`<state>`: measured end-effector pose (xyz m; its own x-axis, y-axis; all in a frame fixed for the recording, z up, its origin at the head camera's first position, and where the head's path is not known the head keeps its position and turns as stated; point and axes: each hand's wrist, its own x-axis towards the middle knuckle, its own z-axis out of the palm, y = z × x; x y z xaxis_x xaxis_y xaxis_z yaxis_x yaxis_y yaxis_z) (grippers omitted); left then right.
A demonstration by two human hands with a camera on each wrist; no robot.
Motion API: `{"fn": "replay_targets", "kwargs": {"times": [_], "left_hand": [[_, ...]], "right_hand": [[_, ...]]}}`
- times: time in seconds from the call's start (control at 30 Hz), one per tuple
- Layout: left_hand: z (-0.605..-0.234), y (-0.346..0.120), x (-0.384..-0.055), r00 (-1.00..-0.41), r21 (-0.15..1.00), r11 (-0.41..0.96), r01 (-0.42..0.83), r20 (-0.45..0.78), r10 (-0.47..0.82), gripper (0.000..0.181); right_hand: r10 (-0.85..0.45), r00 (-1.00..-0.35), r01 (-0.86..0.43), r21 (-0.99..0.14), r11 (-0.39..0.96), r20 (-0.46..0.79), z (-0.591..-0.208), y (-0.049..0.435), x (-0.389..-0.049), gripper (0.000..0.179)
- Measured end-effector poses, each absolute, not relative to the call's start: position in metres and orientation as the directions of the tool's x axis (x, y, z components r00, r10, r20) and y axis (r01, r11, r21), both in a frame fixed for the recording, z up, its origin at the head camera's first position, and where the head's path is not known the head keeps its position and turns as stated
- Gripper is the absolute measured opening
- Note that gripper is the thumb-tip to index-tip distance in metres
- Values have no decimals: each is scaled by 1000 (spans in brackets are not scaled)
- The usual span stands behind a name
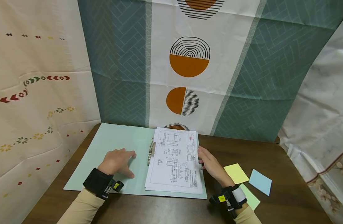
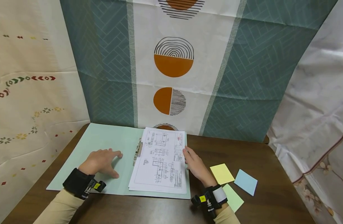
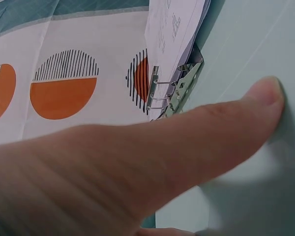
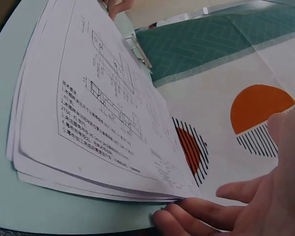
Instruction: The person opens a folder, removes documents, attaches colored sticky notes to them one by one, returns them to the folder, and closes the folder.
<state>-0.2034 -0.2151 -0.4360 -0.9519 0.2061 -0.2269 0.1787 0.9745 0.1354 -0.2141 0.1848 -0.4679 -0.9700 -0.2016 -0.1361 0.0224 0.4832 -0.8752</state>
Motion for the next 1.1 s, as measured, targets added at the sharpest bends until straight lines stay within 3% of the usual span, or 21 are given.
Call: {"fn": "replay_targets", "kwargs": {"times": [0.33,0.73,1.1], "left_hand": [[-436,-214,-204,-954,133,974,182,-218,208,79],[-438,-213,-204,-955,135,976,173,-220,200,79],[-437,-214,-204,-954,135,975,177,-219,204,78]], "right_hand": [[-153,-974,109,-936,334,-168,-468,181,-215,70],[-133,-961,199,-939,281,-243,-475,171,-217,72],[-212,-938,250,-958,141,-275,-480,170,-216,77]]}}
